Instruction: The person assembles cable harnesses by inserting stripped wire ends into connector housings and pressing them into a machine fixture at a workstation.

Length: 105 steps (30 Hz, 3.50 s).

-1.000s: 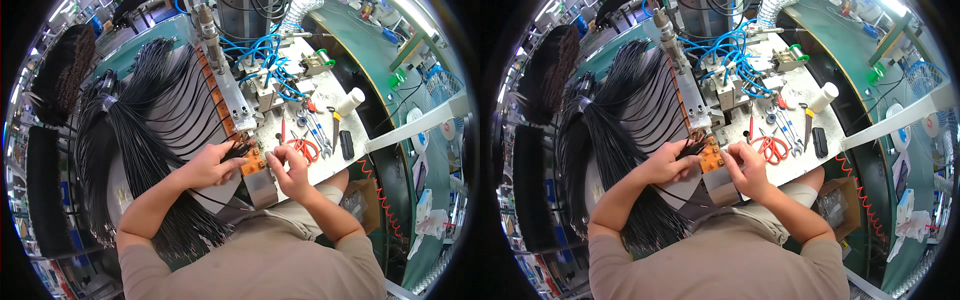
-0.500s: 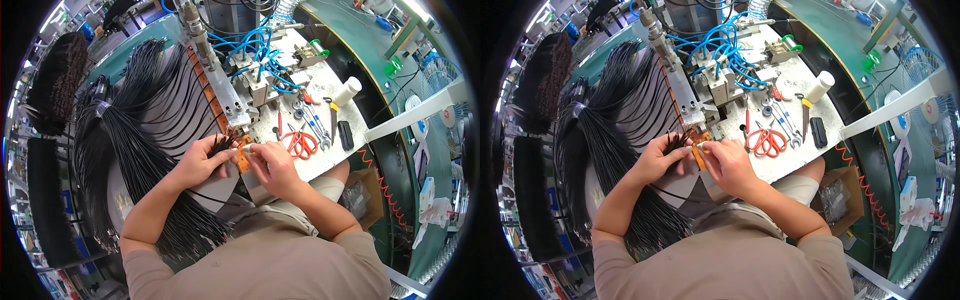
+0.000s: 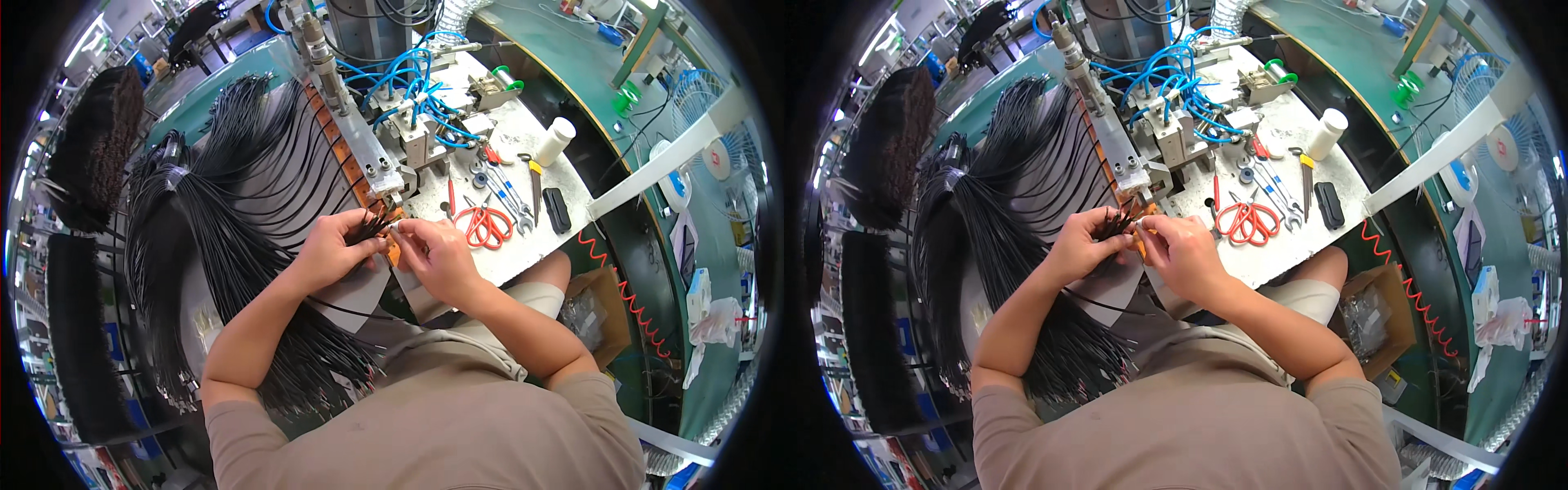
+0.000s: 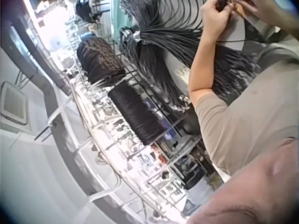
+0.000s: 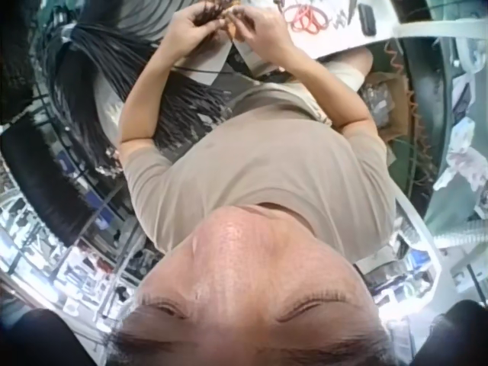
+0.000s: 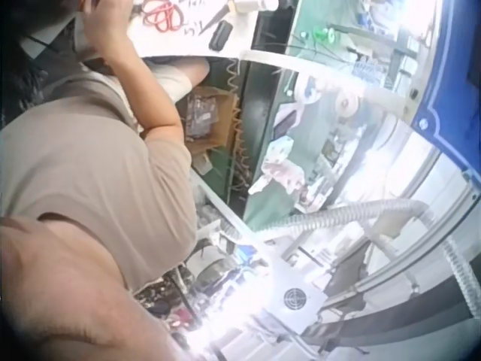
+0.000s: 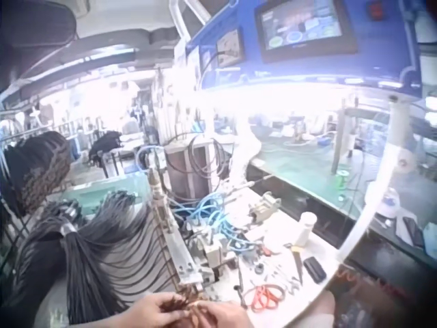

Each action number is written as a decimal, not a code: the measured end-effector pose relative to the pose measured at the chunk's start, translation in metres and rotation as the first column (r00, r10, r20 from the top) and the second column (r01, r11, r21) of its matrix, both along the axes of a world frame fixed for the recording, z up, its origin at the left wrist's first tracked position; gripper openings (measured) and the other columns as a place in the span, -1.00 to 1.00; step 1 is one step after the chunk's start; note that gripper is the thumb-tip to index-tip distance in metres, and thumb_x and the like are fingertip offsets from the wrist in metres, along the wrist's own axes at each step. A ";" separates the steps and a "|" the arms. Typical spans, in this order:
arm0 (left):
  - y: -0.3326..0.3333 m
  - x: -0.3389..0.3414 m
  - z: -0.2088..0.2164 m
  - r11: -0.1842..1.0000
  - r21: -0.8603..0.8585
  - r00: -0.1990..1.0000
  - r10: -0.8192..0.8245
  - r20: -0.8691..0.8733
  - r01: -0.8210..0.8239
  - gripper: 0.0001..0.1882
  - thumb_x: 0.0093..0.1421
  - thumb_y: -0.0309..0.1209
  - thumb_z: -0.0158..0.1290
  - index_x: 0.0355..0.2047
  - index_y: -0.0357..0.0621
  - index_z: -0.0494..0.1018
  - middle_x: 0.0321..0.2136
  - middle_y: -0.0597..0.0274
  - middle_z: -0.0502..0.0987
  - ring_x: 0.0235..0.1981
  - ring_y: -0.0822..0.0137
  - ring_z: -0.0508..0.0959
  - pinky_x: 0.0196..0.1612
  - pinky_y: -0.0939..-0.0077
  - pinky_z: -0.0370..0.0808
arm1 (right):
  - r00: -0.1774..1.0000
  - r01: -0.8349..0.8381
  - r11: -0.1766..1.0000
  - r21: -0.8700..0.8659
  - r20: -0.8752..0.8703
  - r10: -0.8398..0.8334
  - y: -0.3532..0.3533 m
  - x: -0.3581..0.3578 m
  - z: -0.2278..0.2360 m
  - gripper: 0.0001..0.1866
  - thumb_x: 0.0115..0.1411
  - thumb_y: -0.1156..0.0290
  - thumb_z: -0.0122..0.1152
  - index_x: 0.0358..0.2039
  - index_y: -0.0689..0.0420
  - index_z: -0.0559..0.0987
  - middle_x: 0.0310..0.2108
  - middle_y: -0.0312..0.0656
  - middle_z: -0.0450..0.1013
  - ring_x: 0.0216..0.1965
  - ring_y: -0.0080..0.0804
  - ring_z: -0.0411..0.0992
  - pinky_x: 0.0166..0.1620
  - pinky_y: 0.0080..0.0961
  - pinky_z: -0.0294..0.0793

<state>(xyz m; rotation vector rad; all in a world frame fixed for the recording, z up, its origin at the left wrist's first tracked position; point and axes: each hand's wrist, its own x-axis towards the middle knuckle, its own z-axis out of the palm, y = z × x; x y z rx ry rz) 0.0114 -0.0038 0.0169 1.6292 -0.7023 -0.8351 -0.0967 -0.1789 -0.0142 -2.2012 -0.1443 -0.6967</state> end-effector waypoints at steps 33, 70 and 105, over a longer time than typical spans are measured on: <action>0.002 -0.013 0.021 0.989 0.072 0.975 0.116 0.189 -0.131 -0.90 0.27 -0.54 0.10 -0.22 -0.25 0.54 -0.42 0.27 0.61 -0.49 0.50 0.50 -0.37 0.59 0.45 | 0.973 0.187 0.972 0.143 -0.163 -0.163 -0.030 0.024 -0.039 -0.86 0.31 0.42 0.18 -0.34 0.18 0.45 -0.52 -0.27 0.40 -0.49 -0.53 0.35 -0.41 -0.52 0.29; 0.003 -0.005 -0.012 0.969 0.205 0.488 -0.113 0.866 -0.138 -0.72 -0.10 -0.41 0.25 -0.31 -0.13 0.58 -0.44 0.14 0.51 -0.38 0.08 0.55 -0.32 0.23 0.51 | 0.916 0.148 0.833 0.533 -0.391 0.087 -0.033 0.026 -0.061 -0.76 0.35 0.33 0.14 -0.37 0.24 0.44 -0.61 -0.32 0.34 -0.56 -0.62 0.27 -0.47 -0.54 0.29; 0.006 0.002 -0.001 0.995 0.099 0.915 -0.036 0.403 -0.005 -0.85 0.29 -0.49 0.10 -0.17 -0.30 0.50 -0.50 0.27 0.63 -0.48 0.54 0.60 -0.33 0.63 0.51 | 0.999 -0.038 0.998 0.056 -0.007 0.039 0.000 0.001 -0.006 -0.83 0.15 0.54 0.29 -0.22 0.18 0.56 -0.59 -0.30 0.47 -0.57 -0.38 0.41 -0.28 -0.44 0.27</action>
